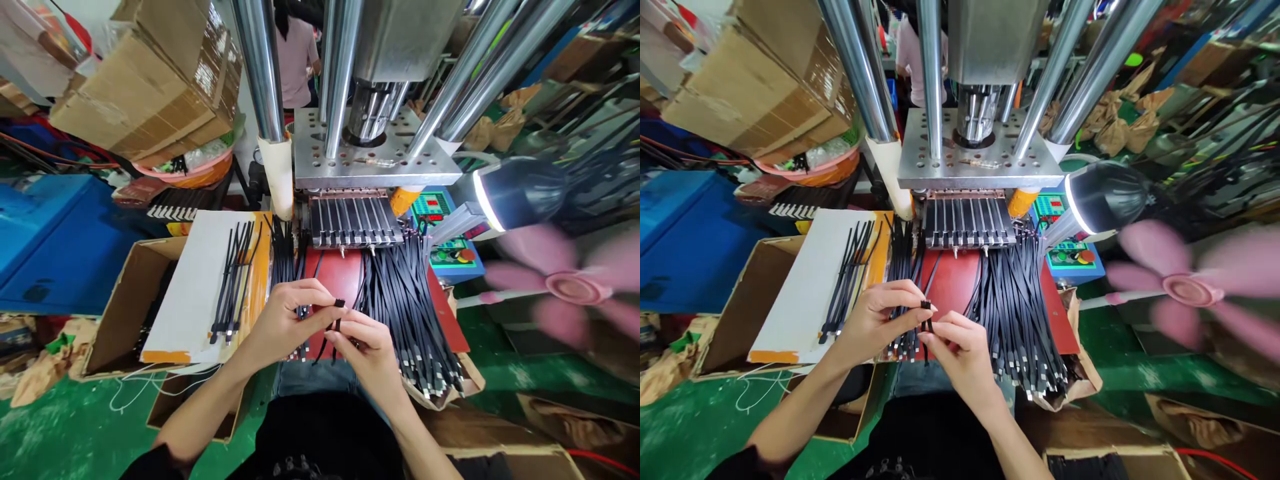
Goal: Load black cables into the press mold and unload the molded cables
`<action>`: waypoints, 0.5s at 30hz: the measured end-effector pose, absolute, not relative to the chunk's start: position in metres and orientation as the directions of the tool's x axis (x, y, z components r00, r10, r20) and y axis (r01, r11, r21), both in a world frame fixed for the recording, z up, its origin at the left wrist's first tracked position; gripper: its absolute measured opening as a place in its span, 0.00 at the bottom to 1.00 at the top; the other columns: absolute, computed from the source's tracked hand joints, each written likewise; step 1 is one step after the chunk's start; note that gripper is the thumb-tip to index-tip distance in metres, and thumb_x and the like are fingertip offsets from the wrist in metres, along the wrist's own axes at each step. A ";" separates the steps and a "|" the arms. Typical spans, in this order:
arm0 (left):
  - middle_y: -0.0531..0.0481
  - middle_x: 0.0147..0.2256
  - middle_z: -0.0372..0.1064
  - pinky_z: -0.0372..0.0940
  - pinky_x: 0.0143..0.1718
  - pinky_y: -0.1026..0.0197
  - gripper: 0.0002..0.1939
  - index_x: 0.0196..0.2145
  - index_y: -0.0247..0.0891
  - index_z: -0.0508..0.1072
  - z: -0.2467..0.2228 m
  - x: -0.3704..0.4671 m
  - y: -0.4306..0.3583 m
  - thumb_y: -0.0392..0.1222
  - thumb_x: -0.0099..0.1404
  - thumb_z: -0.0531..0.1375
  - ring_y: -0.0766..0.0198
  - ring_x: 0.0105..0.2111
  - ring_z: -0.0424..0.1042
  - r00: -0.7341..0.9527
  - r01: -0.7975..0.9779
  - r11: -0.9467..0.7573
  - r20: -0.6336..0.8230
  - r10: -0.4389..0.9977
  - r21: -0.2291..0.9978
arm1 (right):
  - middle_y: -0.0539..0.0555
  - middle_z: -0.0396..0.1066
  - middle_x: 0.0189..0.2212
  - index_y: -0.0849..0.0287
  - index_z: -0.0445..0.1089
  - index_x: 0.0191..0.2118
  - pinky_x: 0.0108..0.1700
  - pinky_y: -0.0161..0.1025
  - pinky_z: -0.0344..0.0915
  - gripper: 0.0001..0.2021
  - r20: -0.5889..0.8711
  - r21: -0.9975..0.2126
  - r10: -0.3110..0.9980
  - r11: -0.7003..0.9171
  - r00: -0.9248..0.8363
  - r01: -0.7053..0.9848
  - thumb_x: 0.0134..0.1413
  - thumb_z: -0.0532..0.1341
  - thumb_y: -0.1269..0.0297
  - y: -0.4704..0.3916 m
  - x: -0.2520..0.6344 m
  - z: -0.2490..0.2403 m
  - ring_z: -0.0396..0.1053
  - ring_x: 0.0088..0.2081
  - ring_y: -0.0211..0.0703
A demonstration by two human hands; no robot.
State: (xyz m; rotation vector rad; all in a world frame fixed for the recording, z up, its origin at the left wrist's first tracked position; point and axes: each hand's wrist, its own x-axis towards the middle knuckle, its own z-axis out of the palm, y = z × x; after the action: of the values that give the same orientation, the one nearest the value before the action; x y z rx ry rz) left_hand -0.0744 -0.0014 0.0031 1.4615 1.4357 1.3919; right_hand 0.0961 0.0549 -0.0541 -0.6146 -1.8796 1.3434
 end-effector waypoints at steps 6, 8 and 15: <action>0.52 0.31 0.76 0.68 0.37 0.63 0.08 0.32 0.38 0.79 -0.006 -0.103 0.033 0.37 0.72 0.65 0.65 0.31 0.74 -0.229 0.465 -0.284 0.424 0.876 0.839 | 0.45 0.61 0.23 0.56 0.61 0.25 0.27 0.32 0.56 0.16 0.009 -0.979 0.661 0.159 -0.750 0.129 0.64 0.63 0.63 0.042 0.088 -0.078 0.60 0.24 0.34; 0.50 0.33 0.78 0.70 0.42 0.60 0.08 0.33 0.38 0.79 -0.018 -0.122 0.060 0.39 0.73 0.65 0.62 0.35 0.76 -0.292 0.541 -0.286 0.496 0.818 0.791 | 0.46 0.64 0.24 0.57 0.63 0.27 0.27 0.33 0.59 0.16 -0.167 -0.976 0.498 0.038 -0.851 0.214 0.66 0.62 0.59 0.045 0.093 -0.077 0.64 0.24 0.35; 0.42 0.40 0.80 0.71 0.56 0.50 0.06 0.32 0.36 0.78 -0.072 -0.175 0.171 0.34 0.69 0.66 0.52 0.46 0.79 -0.393 0.621 -0.139 0.459 0.797 0.771 | 0.47 0.66 0.20 0.58 0.68 0.23 0.30 0.35 0.58 0.24 -0.011 -0.889 0.501 0.391 -0.865 0.238 0.65 0.66 0.49 0.189 0.062 -0.023 0.61 0.25 0.35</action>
State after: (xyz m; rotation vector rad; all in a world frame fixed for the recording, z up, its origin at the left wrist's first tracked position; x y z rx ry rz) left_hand -0.1749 0.1709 -0.0722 1.6248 1.9420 1.5585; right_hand 0.0624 0.1890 -0.0228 -0.6513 -2.3930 1.4646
